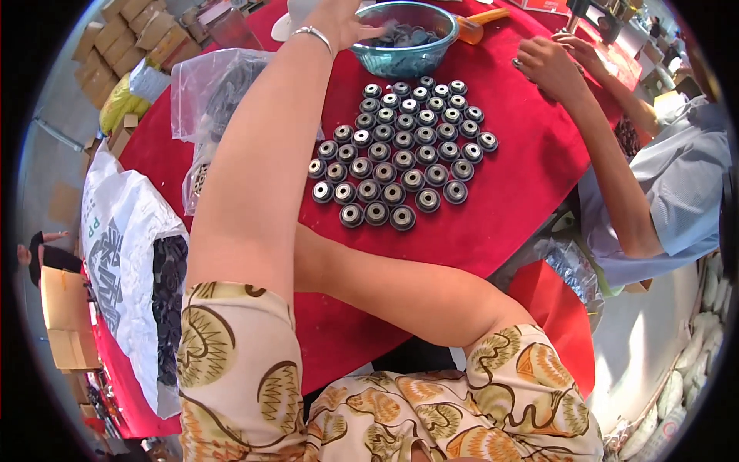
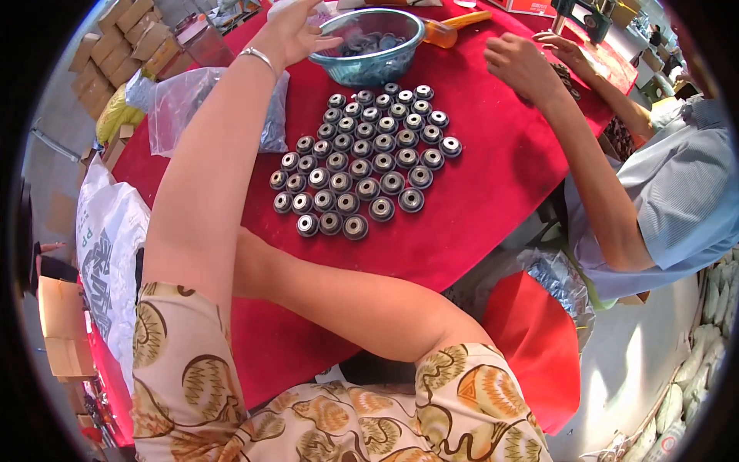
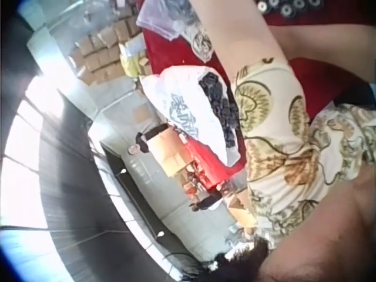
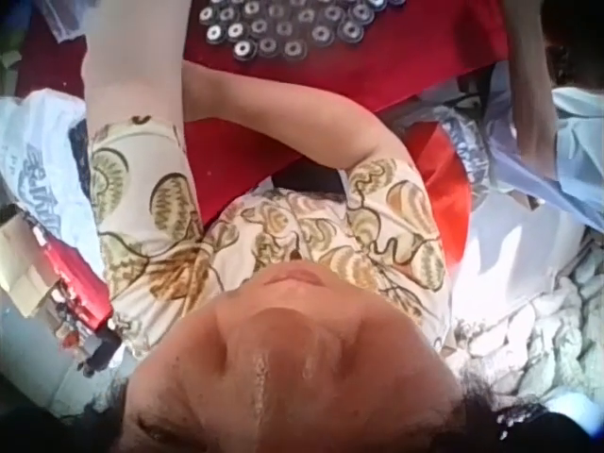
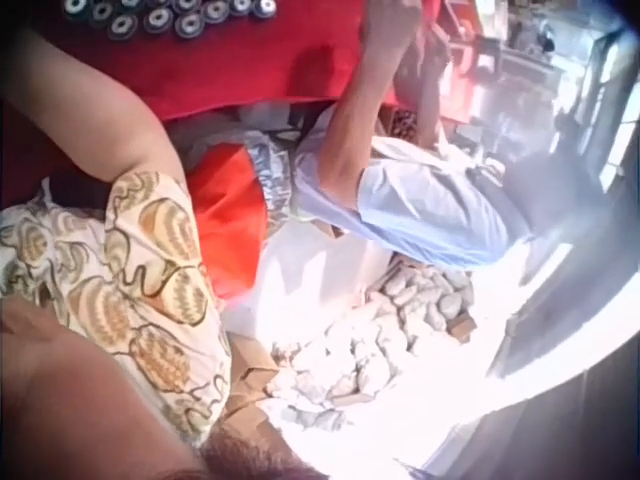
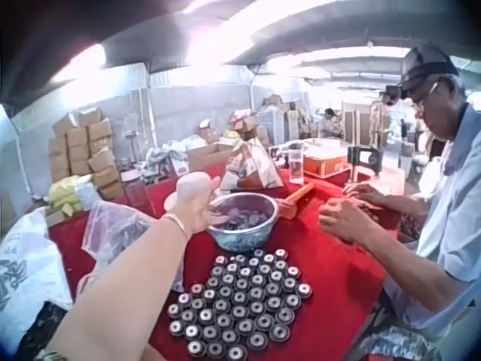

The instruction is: The person sorts and assembles small circular plastic caps and metal rings by hand at a workbench.

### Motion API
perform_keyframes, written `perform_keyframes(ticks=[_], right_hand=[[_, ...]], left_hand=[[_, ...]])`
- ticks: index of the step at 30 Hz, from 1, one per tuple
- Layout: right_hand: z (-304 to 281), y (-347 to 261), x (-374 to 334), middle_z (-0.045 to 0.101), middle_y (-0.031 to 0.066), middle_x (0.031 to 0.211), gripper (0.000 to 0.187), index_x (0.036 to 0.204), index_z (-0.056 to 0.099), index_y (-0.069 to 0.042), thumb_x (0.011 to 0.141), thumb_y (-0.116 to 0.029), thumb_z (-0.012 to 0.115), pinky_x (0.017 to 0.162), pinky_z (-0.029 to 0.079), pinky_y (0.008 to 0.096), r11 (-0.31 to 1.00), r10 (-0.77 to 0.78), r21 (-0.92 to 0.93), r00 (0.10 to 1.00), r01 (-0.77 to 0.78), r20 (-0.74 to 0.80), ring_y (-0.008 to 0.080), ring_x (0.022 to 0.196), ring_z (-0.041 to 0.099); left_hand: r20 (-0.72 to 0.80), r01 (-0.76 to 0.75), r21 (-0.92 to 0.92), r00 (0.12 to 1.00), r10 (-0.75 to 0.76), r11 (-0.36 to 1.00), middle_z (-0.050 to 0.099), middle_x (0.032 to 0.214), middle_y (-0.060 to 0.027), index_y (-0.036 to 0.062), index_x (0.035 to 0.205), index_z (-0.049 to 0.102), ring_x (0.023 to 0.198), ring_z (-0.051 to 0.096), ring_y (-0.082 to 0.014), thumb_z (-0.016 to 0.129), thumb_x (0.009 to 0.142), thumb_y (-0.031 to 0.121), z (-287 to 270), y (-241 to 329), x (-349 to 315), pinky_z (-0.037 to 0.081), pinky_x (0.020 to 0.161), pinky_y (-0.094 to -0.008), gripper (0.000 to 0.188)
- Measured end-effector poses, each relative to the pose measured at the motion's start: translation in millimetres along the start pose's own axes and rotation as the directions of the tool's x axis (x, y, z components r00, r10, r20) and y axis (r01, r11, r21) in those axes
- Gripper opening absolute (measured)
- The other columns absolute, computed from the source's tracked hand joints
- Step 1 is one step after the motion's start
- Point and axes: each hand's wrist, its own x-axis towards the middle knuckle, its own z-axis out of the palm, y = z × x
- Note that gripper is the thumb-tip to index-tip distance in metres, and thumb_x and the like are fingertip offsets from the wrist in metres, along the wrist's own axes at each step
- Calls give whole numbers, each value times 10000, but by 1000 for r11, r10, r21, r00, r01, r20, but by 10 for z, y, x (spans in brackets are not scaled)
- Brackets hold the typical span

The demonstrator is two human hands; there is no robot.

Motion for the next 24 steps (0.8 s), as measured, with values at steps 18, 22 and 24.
perform_keyframes(ticks=[18, 22, 24], right_hand=[[152, -108, 1, 595, 108, 846, 126, 907, 629, -63, 860, -169, 579, 706, 482, 421, 723, 305, -683, 842, 100, 445, 333, 809, 597], [215, -129, -79, 597, 122, 871, 115, 912, 621, -55, 856, -148, 585, 707, 478, 425, 719, 331, -683, 800, 129, 500, 342, 817, 594], [243, -105, -89, 601, 124, 880, 117, 909, 616, -45, 856, -146, 587, 705, 474, 426, 717, 356, -686, 781, 124, 513, 340, 821, 596]], left_hand=[[-764, 672, 645, 555, 330, 363, 666, 970, -82, -6, 1083, 632, 884, 637, -132, 604, 884, 149, 272, 91, -5203, 505, 775, -260, 254], [-597, 652, 749, 589, 544, 116, 633, 1091, -187, 21, 1087, 630, 997, 616, -322, 605, 855, 245, 363, -451, -5855, 488, 832, -335, 323], [-561, 646, 763, 651, 512, 16, 526, 1272, -224, 59, 1212, 574, 1183, 504, -348, 576, 872, 362, 344, -705, -5951, 398, 979, -393, 456]])
